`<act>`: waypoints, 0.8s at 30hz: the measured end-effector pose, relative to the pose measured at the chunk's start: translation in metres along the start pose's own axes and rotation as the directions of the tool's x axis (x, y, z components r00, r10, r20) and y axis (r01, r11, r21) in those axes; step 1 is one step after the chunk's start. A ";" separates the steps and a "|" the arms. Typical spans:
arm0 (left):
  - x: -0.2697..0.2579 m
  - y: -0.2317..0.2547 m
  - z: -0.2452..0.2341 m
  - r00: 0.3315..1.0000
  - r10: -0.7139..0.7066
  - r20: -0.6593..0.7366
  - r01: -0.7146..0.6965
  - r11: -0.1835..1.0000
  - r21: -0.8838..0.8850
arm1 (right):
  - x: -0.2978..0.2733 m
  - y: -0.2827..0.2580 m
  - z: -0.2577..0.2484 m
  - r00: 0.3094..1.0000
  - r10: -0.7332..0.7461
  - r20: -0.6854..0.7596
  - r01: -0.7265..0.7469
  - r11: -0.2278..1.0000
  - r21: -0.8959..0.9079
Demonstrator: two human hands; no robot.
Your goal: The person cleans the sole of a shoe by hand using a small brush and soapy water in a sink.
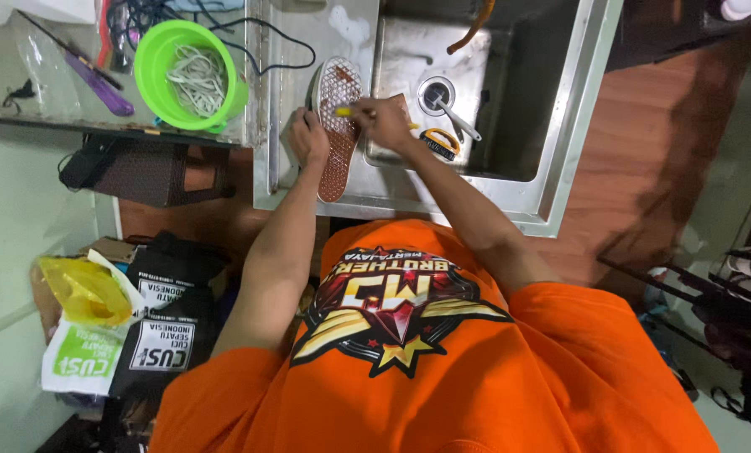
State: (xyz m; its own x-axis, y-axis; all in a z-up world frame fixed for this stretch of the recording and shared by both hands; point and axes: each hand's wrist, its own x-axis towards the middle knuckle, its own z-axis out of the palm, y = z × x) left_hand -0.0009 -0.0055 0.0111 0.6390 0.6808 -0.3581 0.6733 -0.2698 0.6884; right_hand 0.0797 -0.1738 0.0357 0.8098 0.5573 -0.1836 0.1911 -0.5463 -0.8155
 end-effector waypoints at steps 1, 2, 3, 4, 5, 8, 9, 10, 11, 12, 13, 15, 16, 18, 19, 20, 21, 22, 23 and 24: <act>-0.002 -0.001 -0.001 1.000 -0.016 0.014 0.016 1.000 0.012 | 0.006 0.029 -0.003 0.998 0.051 -0.045 -0.050 0.999 0.010; -0.006 -0.003 -0.004 0.999 -0.043 0.018 0.042 0.999 0.024 | 0.012 0.055 -0.006 0.993 0.095 -0.076 -0.093 0.995 0.023; -0.003 0.002 -0.006 0.999 -0.047 0.013 0.047 0.999 0.018 | 0.021 0.050 -0.009 0.994 0.090 -0.070 -0.089 0.996 0.018; -0.005 0.003 -0.005 0.999 -0.031 0.010 0.031 0.999 -0.043 | 0.020 0.047 -0.010 0.997 0.065 -0.028 -0.065 0.998 0.027; -0.007 0.004 -0.004 1.000 -0.015 0.007 0.016 0.994 -0.104 | 0.019 0.045 -0.011 0.999 0.041 0.013 -0.041 0.998 0.039; -0.017 0.013 -0.012 1.000 0.011 0.009 -0.010 0.996 -0.087 | 0.012 -0.001 0.001 0.974 0.043 0.221 0.003 0.979 -0.203; -0.023 0.022 -0.015 1.000 0.010 0.018 -0.009 0.996 -0.091 | 0.016 0.015 -0.011 0.974 0.051 0.219 -0.004 0.978 -0.209; -0.029 0.029 -0.022 0.999 0.034 0.002 -0.034 0.997 -0.073 | 0.024 0.029 -0.019 0.989 0.089 0.118 -0.053 0.959 -0.277; -0.034 0.036 -0.029 0.998 0.058 -0.014 -0.059 0.997 -0.055 | 0.031 0.043 -0.027 0.993 0.119 0.012 -0.107 0.935 -0.339; -0.024 0.022 -0.024 0.999 0.050 -0.016 -0.050 0.998 -0.049 | 0.035 0.033 -0.026 0.993 0.120 0.022 -0.106 0.936 -0.335; -0.014 0.007 -0.019 0.979 0.203 -0.002 -0.200 0.967 0.161 | 0.038 0.023 -0.025 0.995 0.093 0.025 -0.079 0.936 -0.342; -0.007 -0.014 -0.001 0.937 0.342 0.066 -0.343 0.874 0.343 | 0.025 0.017 -0.009 0.996 0.088 0.022 -0.074 0.929 -0.364; 0.002 -0.019 0.004 0.981 0.185 0.057 -0.192 0.965 0.178 | 0.024 0.015 0.011 0.996 0.077 0.040 -0.058 0.935 -0.349; 0.016 -0.049 0.025 0.997 0.021 0.079 -0.022 1.000 0.007 | 0.021 0.031 0.023 0.996 0.068 0.059 -0.045 0.940 -0.337; 0.023 -0.075 0.040 0.963 0.271 0.012 -0.267 0.939 0.219 | 0.019 0.049 0.015 0.988 0.152 -0.006 -0.143 0.913 -0.381; 0.031 -0.102 0.054 0.862 0.507 -0.013 -0.452 0.779 0.435 | 0.022 0.066 0.009 0.973 0.220 -0.066 -0.228 0.880 -0.418; 0.031 -0.085 0.041 0.865 0.501 -0.023 -0.442 0.783 0.437 | 0.028 0.046 0.012 0.975 0.213 -0.057 -0.217 0.881 -0.420; 0.021 -0.070 0.031 0.894 0.447 0.024 -0.425 0.830 0.360 | 0.022 0.027 0.015 0.957 0.285 -0.053 -0.283 0.882 -0.378; 0.011 -0.056 0.021 0.916 0.394 0.076 -0.399 0.872 0.283 | 0.016 0.009 0.017 0.934 0.355 -0.046 -0.349 0.875 -0.335; 0.009 -0.048 0.014 0.916 0.395 0.072 -0.398 0.873 0.283 | 0.008 -0.004 0.018 0.935 0.351 -0.046 -0.345 0.876 -0.336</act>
State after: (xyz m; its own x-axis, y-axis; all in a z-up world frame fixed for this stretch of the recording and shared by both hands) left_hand -0.0218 0.0038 -0.0340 0.8777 0.4684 -0.1016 0.4385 -0.6991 0.5648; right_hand 0.0750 -0.1560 0.0270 0.8499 0.3009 -0.4326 0.0742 -0.8811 -0.4670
